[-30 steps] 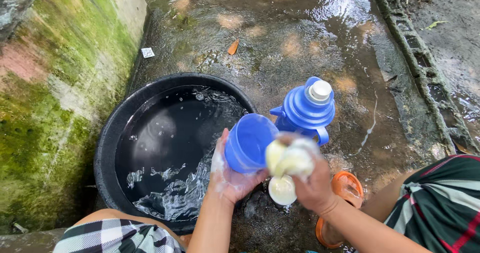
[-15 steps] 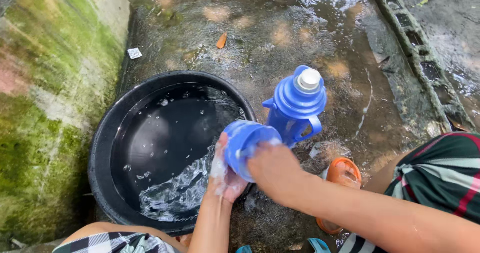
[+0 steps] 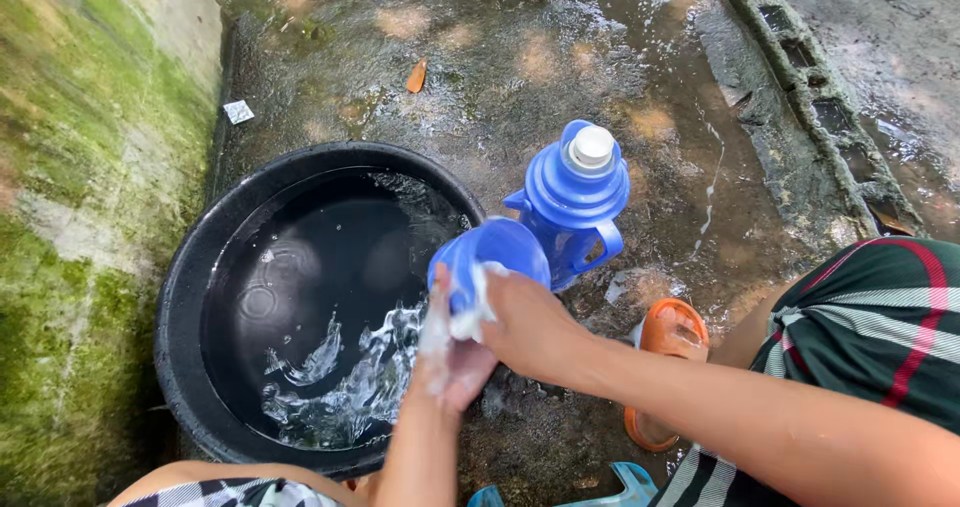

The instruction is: The person washes a blue thermos and its cup by hand using a sponge and soapy water, rinsing them under a stream of water over a black basin.

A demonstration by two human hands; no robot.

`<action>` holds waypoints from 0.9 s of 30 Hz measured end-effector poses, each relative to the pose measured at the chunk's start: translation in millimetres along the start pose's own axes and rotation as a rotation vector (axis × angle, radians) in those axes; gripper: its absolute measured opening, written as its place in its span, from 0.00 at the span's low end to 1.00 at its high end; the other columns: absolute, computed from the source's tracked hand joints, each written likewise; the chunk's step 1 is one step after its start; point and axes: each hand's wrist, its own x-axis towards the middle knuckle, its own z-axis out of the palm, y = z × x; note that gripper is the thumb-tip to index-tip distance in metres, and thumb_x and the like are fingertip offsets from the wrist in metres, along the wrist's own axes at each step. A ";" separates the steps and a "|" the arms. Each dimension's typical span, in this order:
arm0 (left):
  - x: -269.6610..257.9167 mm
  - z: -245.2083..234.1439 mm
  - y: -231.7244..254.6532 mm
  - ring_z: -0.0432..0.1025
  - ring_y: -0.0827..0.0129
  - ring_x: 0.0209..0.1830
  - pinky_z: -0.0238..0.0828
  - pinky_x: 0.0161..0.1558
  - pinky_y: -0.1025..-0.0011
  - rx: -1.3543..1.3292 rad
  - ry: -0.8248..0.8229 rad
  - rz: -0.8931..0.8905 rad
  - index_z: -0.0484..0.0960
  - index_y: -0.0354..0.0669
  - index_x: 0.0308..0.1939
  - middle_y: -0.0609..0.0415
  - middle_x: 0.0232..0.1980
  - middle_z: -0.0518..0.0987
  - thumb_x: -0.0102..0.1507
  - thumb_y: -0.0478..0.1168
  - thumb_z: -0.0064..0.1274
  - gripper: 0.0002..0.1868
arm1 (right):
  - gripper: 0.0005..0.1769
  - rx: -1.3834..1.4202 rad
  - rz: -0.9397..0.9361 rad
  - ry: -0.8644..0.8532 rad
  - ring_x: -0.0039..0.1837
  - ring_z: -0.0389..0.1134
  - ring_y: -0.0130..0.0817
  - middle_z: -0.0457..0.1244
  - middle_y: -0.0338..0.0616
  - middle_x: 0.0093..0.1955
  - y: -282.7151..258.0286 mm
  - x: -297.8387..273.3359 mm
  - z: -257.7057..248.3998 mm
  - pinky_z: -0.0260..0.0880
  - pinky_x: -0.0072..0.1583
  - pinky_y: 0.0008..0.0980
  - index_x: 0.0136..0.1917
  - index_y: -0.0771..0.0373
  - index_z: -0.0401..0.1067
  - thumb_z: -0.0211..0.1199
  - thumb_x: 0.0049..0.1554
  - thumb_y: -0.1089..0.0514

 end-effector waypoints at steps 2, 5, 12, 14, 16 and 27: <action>9.7 -12.4 -6.6 0.73 0.57 0.54 0.68 0.57 0.57 -0.167 -0.096 0.028 0.77 0.39 0.66 0.44 0.57 0.79 0.73 0.65 0.51 0.34 | 0.24 0.042 -0.056 0.065 0.60 0.67 0.60 0.66 0.62 0.53 -1.2 -4.6 15.8 0.66 0.60 0.50 0.55 0.70 0.70 0.68 0.53 0.51; 9.5 -13.1 10.1 0.74 0.55 0.57 0.71 0.62 0.51 0.052 -0.012 0.050 0.76 0.41 0.63 0.45 0.56 0.80 0.63 0.65 0.49 0.36 | 0.27 -0.303 -0.457 0.063 0.59 0.66 0.61 0.66 0.63 0.54 25.9 -3.2 17.2 0.64 0.58 0.54 0.56 0.69 0.72 0.67 0.47 0.52; 28.4 -2.4 -7.2 0.74 0.59 0.58 0.69 0.61 0.52 0.080 0.139 0.098 0.72 0.49 0.65 0.52 0.58 0.80 0.62 0.63 0.48 0.33 | 0.18 -0.141 0.213 -0.178 0.62 0.71 0.53 0.69 0.60 0.56 73.0 25.2 27.6 0.71 0.62 0.45 0.53 0.66 0.74 0.64 0.55 0.53; 37.7 -13.2 -9.1 0.71 0.60 0.61 0.69 0.65 0.57 0.025 0.083 0.221 0.72 0.48 0.66 0.53 0.60 0.78 0.65 0.61 0.51 0.32 | 0.17 -0.012 0.077 -0.127 0.60 0.70 0.54 0.68 0.59 0.54 67.8 14.7 43.2 0.70 0.60 0.45 0.52 0.66 0.73 0.64 0.55 0.52; 39.3 -26.8 1.1 0.73 0.58 0.59 0.71 0.63 0.55 -0.024 0.058 0.169 0.73 0.44 0.64 0.49 0.58 0.79 0.64 0.63 0.49 0.33 | 0.16 -0.125 -0.249 -0.049 0.59 0.69 0.58 0.68 0.58 0.51 68.8 12.9 46.0 0.69 0.59 0.48 0.49 0.65 0.74 0.64 0.50 0.54; 48.9 -47.6 -3.6 0.72 0.53 0.58 0.70 0.60 0.54 -0.028 0.126 0.203 0.73 0.42 0.64 0.45 0.60 0.77 0.62 0.66 0.50 0.38 | 0.20 0.159 0.028 -0.043 0.57 0.71 0.53 0.68 0.59 0.52 58.3 27.8 79.0 0.70 0.60 0.46 0.55 0.67 0.72 0.64 0.49 0.57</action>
